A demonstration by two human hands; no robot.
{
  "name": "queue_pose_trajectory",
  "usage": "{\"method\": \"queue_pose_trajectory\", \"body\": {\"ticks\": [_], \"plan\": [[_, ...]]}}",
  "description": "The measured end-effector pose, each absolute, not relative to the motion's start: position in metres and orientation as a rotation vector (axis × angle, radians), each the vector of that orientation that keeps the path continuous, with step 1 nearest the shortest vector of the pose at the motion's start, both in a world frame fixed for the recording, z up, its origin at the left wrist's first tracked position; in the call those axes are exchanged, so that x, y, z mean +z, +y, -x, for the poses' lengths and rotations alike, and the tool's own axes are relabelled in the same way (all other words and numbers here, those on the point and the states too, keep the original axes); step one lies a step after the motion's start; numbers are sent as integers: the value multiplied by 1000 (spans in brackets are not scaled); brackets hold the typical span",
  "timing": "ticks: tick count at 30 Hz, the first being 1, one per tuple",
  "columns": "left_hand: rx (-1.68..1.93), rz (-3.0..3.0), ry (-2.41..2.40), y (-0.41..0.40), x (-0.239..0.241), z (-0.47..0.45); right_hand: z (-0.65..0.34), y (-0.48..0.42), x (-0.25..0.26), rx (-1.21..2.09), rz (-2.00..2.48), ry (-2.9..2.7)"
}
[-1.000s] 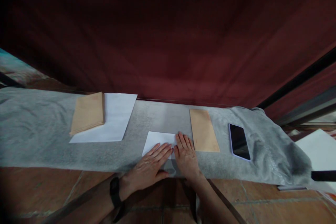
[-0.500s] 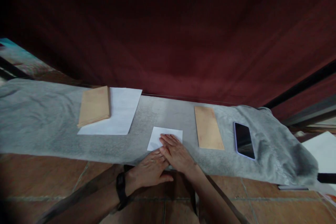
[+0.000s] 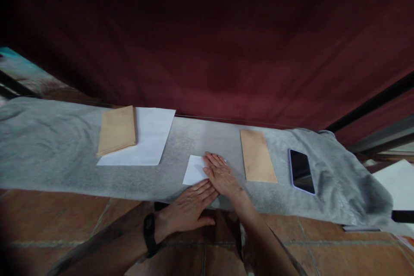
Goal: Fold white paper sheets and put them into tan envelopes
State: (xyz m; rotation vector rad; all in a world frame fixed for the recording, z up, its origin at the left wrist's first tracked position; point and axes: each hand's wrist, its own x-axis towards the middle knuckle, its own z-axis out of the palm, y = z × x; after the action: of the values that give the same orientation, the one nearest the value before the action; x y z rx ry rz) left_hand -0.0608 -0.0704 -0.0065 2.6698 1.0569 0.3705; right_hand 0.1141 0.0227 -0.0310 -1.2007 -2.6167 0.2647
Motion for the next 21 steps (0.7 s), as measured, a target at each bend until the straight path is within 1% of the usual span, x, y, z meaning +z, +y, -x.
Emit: {"method": "queue_pose_trajectory", "body": {"ticks": [10,17,21], "plan": [[428,-2720,1143,-79,-8,59,-122,21,-30,204,1210,-2555],[525,-2653,1549,-71,-17,58,-120,-3,-22,310,1156,-2531],[559,-2641,1689,-69,-33,58,-115,-18,-26,252,1078,-2572]]}}
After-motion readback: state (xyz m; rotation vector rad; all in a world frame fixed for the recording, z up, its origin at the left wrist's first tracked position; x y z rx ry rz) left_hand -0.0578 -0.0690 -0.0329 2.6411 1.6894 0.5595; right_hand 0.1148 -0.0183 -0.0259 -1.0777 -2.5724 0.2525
